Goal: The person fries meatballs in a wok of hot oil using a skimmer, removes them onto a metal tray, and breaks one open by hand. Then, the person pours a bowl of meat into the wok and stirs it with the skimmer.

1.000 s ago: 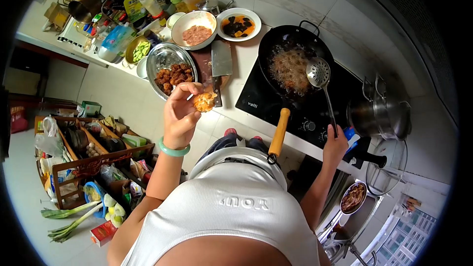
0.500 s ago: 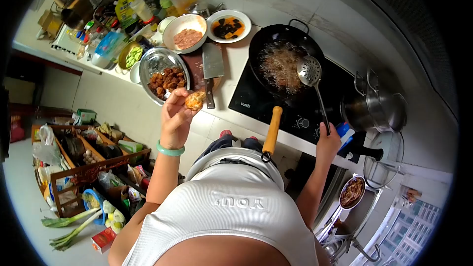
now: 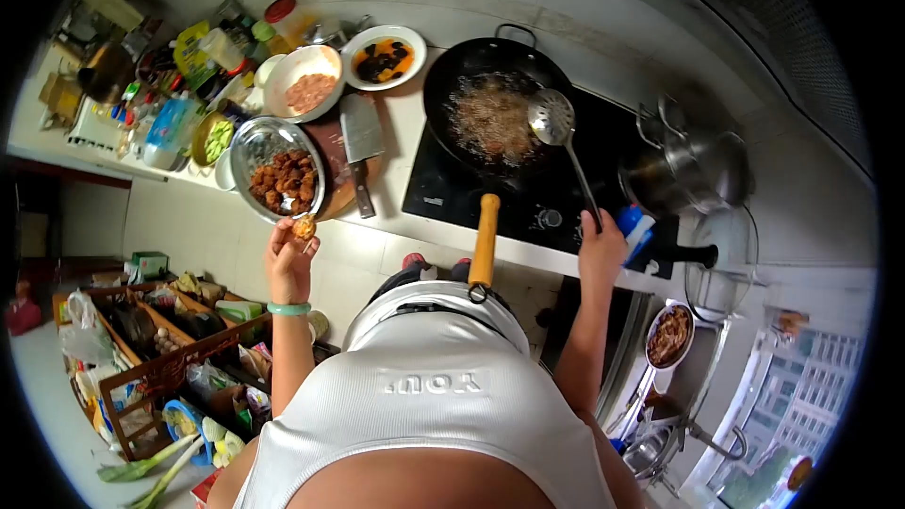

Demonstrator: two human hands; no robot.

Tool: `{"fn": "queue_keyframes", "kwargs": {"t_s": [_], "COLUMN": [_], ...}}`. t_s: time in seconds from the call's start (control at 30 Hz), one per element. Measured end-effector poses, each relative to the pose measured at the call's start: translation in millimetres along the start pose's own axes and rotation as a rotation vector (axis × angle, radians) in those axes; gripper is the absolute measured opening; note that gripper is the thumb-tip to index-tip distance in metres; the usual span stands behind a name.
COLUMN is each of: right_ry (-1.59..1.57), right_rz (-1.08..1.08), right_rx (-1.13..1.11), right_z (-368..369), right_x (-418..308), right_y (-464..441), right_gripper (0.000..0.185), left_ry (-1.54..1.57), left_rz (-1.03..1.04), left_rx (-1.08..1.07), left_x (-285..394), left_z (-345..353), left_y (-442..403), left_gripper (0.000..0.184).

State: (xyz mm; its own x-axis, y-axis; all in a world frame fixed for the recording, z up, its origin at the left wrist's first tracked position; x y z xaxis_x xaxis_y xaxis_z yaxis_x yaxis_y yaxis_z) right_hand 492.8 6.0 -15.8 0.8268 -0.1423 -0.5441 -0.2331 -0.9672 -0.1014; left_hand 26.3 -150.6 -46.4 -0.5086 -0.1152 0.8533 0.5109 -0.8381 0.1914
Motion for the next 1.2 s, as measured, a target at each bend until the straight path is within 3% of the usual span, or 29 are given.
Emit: {"fn": "queue_keyframes", "kwargs": {"t_s": [0.27,0.43,0.53,0.57,0.67,0.73,0.8,0.87,0.93,1.0,1.07,1.13,1.2], "right_ry": [-0.053,-0.066,-0.079,-0.079,-0.063,-0.046,-0.032,-0.036,-0.039,-0.045,-0.05,-0.046,-0.063], "right_rz": [-0.004,-0.041,0.018,-0.009,-0.048,-0.057,-0.092,-0.074,-0.052,0.006,0.002,0.003,-0.043], "right_rx": [-0.05,-0.045,-0.092,-0.083,-0.064,-0.056,-0.044,-0.048,-0.048,-0.079,-0.053,-0.019,-0.011], "right_z": [0,0,7,6,3,3,1,3,4,7,6,3,6], "right_x": [-15,-29,-19,-22,-28,-29,-30,-27,-24,-21,-26,-24,-21], "right_y": [-4,-1,-3,-3,-2,-2,-2,-3,-4,-5,-4,-4,-8], "right_gripper": [0.032,0.031,0.031,0.031,0.031,0.031,0.03,0.03,0.03,0.031,0.031,0.03,0.03], "left_ry": [-0.559,-0.826,-1.173,-1.259,-1.427,-1.461,-1.424,-1.427,-0.977,-0.354,0.312,0.642,0.565], "left_rz": [0.271,0.471,0.567,0.46,0.443,0.418,0.592,0.601,0.372,0.14,-0.304,-0.455,-0.501], "left_rx": [0.518,0.55,0.612,0.659,0.665,0.65,0.699,0.741,0.858,0.758,0.874,0.936,0.883], "left_x": [-16,-9,0,-9,-14,-11,-1,0,-30,-97,-148,-190,-202], "left_z": [-155,-161,-151,-161,-162,-157,-152,-161,-217,-272,-245,-238,-227], "left_y": [-38,-67,-72,-78,-83,-82,-66,-50,-34,-31,10,30,40], "left_gripper": [0.024,0.024,0.024,0.025,0.026,0.027,0.028,0.027,0.022,0.023,0.025,0.026,0.026]}}
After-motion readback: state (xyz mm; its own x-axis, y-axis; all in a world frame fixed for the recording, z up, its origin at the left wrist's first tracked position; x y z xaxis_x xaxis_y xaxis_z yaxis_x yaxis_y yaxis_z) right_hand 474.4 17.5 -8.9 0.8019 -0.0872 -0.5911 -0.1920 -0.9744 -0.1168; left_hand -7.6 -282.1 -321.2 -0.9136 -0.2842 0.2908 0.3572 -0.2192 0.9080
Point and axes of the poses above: each hand's wrist, its own y-axis away from the middle knuckle, its own z-axis out of the palm, x = y × z, the point moved 10 cm from there along -y, towards the middle knuckle, and after that the axes turned 3 degrees about -y, right-handed, at the moved point
